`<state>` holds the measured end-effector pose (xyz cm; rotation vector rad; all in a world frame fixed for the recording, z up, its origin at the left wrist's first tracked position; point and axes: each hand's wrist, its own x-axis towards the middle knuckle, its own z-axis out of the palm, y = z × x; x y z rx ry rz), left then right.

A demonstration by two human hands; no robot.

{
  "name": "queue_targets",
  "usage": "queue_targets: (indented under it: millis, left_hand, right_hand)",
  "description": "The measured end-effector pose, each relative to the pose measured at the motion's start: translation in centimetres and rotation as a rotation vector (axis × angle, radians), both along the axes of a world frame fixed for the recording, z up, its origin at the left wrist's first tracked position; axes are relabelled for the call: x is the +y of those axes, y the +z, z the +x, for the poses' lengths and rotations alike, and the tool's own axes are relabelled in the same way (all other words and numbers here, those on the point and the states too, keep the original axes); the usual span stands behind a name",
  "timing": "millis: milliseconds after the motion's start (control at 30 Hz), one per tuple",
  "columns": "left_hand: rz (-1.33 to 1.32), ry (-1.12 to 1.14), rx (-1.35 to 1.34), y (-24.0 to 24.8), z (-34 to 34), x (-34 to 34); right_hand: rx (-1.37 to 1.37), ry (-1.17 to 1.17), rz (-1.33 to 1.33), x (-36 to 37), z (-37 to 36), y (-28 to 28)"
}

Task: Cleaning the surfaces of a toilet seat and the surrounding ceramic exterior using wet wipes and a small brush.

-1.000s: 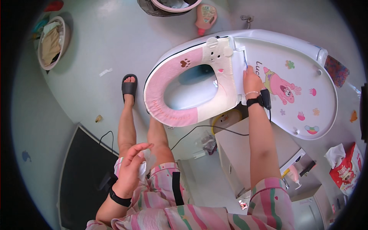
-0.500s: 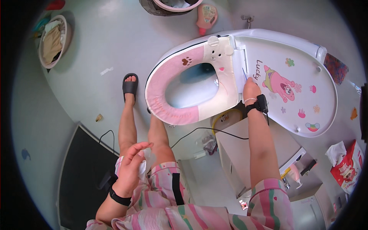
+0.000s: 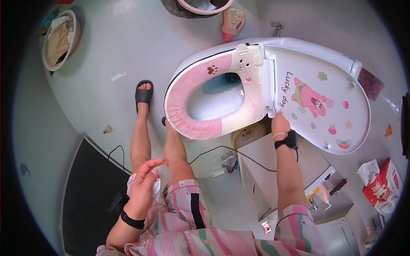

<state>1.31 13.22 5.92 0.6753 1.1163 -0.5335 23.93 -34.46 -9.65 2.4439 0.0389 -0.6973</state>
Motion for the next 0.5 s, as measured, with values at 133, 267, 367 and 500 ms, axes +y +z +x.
queue_targets:
  millis: [133, 267, 367, 500]
  left_hand:
    - [-0.020, 0.004, -0.002, 0.1, 0.2, 0.2]
    - [-0.010, -0.007, -0.003, 0.2, 0.3, 0.5]
    - [-0.015, -0.028, 0.003, 0.2, 0.4, 0.5]
    - [0.009, -0.077, -0.006, 0.4, 0.2, 0.2]
  right_hand:
    - [-0.037, -0.053, -0.018, -0.4, -2.6, 2.9]
    - [-0.088, -0.101, 0.187, 0.9, -4.1, 5.8]
    - [-0.153, -0.180, 0.520, 0.1, -5.3, 7.2]
    - [-0.211, -0.510, 0.993, 2.2, -6.7, 10.2]
